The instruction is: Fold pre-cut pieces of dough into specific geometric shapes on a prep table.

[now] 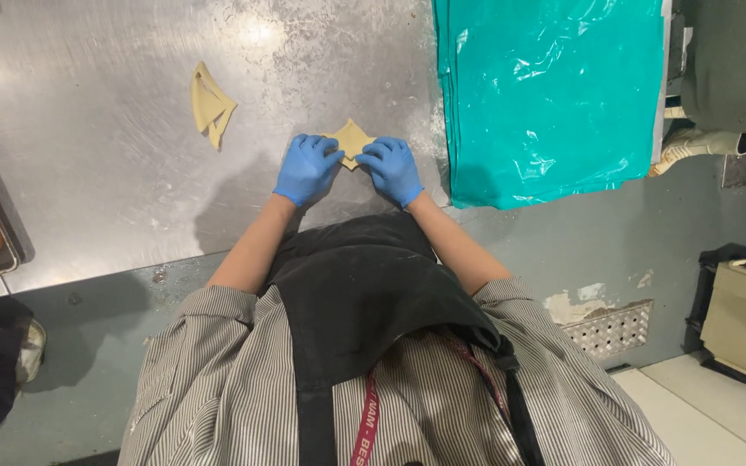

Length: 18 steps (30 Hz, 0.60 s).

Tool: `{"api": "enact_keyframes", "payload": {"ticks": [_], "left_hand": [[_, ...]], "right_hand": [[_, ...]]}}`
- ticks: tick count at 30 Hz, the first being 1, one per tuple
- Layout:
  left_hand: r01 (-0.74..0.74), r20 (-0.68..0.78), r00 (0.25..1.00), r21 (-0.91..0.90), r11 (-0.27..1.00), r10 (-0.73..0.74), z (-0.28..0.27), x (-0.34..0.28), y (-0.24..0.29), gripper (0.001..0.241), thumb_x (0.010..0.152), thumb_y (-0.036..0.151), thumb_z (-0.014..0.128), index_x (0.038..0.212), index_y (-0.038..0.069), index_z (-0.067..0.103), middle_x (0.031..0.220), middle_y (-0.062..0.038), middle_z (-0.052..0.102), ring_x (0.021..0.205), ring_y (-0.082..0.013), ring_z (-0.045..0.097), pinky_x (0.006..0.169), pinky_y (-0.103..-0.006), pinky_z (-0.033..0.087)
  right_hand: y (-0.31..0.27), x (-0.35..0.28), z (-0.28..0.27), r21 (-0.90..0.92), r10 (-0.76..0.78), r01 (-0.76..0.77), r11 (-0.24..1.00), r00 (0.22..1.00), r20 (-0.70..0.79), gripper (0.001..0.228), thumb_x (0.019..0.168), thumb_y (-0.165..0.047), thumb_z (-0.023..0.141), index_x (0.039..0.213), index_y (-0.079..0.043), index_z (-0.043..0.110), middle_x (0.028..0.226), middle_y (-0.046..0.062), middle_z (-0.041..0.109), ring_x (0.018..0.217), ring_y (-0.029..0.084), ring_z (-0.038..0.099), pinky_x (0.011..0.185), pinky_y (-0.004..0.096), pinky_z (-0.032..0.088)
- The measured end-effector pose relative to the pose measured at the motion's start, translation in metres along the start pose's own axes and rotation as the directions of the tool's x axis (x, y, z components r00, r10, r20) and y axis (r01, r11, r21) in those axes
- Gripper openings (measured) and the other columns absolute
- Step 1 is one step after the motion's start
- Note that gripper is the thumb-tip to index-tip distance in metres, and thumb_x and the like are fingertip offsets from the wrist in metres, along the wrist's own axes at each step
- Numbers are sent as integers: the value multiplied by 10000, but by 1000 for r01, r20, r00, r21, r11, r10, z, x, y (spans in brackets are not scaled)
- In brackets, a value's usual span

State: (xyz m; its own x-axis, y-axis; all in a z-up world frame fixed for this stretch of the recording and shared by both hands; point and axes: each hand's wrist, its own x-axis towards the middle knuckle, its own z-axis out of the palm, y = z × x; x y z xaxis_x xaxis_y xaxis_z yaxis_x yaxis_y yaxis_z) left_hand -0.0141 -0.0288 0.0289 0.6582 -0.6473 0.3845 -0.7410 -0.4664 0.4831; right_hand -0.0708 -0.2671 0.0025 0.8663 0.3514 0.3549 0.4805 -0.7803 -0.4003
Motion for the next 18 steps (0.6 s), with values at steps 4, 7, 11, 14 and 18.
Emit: {"api": "enact_keyframes", "payload": {"ticks": [4,7,11,14,18], "left_hand": [[-20,-1,1000,-6,1000,20,0,-4,5,187,863,180,774,1023,86,750,1104,-97,694,1004,-276,633,903,-423,460],[-84,23,996,7,996,84,8,-4,2,189,877,235,751,997,90,735,1015,-80,670,943,-268,621,894,-433,467],[-152,79,986,100,983,144,26,-11,0,142,908,247,718,963,116,704,918,-51,630,873,-257,615,864,-427,475],[-175,78,983,165,971,164,28,-14,5,118,913,219,706,975,120,695,925,-44,622,875,-247,620,862,-419,479],[-142,32,990,180,973,139,18,-1,12,189,894,241,699,1018,99,696,974,-60,628,899,-247,618,872,-428,487]], "right_hand": [[-15,3,-12,5,30,-30,1000,999,19,313,880,-174,774,1193,-182,759,1133,24,666,1097,278,617,948,437,467],[-16,8,-13,-3,15,-15,1000,997,79,283,885,-189,764,1167,-201,745,1187,64,656,1124,282,610,943,434,460],[-14,5,-11,-16,14,-12,1000,997,77,282,890,-173,747,1170,-207,748,1166,61,646,1138,292,603,949,437,454],[-16,1,-12,50,57,-62,997,994,92,318,898,-135,715,1216,-154,718,1192,79,646,1162,304,602,993,454,447],[-16,9,-18,86,64,-72,994,994,92,447,844,-129,682,1288,-74,666,1274,133,635,1212,350,573,1027,476,430]]}}
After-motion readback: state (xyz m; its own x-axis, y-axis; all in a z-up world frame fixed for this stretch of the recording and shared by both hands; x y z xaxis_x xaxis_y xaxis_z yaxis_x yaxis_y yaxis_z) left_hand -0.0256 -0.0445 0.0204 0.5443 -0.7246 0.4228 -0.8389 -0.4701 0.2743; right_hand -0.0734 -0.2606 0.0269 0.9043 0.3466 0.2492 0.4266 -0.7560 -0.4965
